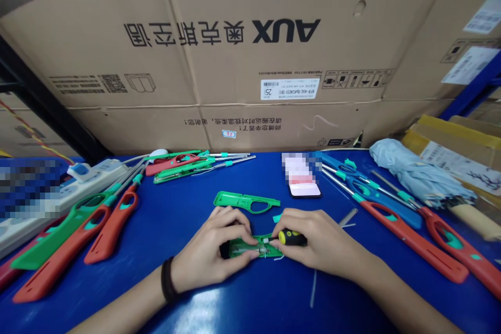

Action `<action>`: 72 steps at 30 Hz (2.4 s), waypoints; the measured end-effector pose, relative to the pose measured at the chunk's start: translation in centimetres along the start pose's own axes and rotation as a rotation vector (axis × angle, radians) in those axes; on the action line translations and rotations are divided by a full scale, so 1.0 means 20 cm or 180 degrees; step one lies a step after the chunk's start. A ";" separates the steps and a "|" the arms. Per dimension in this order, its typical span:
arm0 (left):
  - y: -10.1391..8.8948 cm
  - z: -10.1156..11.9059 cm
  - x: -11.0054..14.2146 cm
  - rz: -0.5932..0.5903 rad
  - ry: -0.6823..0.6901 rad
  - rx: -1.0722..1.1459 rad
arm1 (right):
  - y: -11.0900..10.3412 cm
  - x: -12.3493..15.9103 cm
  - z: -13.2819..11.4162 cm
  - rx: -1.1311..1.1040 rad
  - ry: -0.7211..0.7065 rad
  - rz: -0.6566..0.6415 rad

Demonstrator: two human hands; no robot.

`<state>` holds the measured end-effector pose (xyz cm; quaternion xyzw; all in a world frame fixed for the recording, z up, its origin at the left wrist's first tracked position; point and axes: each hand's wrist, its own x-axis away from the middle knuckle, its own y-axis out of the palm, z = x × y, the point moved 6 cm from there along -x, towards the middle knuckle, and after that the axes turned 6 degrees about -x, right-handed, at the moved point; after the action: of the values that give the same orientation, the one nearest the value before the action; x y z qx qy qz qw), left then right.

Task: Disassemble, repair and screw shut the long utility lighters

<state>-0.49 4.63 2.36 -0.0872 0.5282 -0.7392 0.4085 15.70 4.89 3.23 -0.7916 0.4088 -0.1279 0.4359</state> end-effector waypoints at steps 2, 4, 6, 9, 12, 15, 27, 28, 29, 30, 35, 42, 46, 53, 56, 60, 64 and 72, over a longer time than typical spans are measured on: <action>0.00 0.00 0.00 0.0007 -0.0010 0.0026 | 0.01 -0.01 0.00 0.0005 -0.0018 -0.0001; 0.01 0.00 0.01 0.0012 -0.0021 0.0043 | 0.03 -0.01 0.01 0.0031 -0.0038 0.0012; 0.01 0.00 0.01 0.0014 -0.0017 0.0054 | 0.04 -0.02 0.02 0.0039 -0.0068 0.0053; 0.01 0.00 0.01 0.0022 -0.0013 0.0061 | 0.04 -0.02 0.03 0.0007 -0.0063 0.0109; 0.01 0.00 0.01 0.0026 -0.0016 0.0043 | 0.04 -0.02 0.04 -0.0043 0.0011 0.0030; 0.01 0.00 0.00 0.0020 -0.0008 0.0013 | 0.03 -0.01 0.04 -0.0129 0.0052 -0.0157; 0.00 0.03 0.01 0.0033 0.0178 -0.0199 | -0.07 0.02 0.06 0.0033 0.0038 0.0216; 0.00 0.03 0.00 0.0025 0.0195 -0.0212 | -0.09 0.02 0.08 0.0108 0.0090 0.0353; 0.00 0.03 0.01 0.0010 0.0224 -0.0249 | -0.10 0.02 0.11 0.0213 0.0160 0.0449; 0.00 0.04 0.01 -0.0009 0.0267 -0.0321 | -0.11 0.02 0.13 0.0318 0.0225 0.0485; 0.02 0.07 0.01 -0.0137 0.0534 -0.0778 | -0.08 0.01 0.17 0.0459 0.0353 0.0381; 0.01 0.08 0.01 -0.0127 0.0576 -0.0751 | -0.09 0.00 0.16 0.0267 0.0479 0.0478; 0.01 0.07 0.01 -0.0124 0.0557 -0.0669 | -0.13 0.01 0.16 0.0197 0.0692 0.0673; 0.01 0.07 0.01 -0.0136 0.0536 -0.0725 | -0.15 0.01 0.13 -0.0297 0.0552 0.0760; 0.01 0.07 0.01 -0.0140 0.0514 -0.0718 | -0.15 0.00 0.12 -0.0375 0.0518 0.0754; 0.01 0.06 0.00 -0.0146 0.0503 -0.0711 | -0.12 0.00 0.12 -0.0237 0.0254 0.0704; 0.01 0.06 0.01 -0.0173 0.0528 -0.0646 | -0.04 -0.01 0.10 -0.0132 -0.0129 0.0324; 0.01 0.07 0.01 -0.0213 0.0578 -0.0551 | -0.01 -0.02 0.12 0.0187 0.0132 0.0016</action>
<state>0.20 3.52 2.72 -0.0724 0.6217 -0.7089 0.3251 16.83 6.60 1.99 -0.7746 0.4158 -0.1551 0.4507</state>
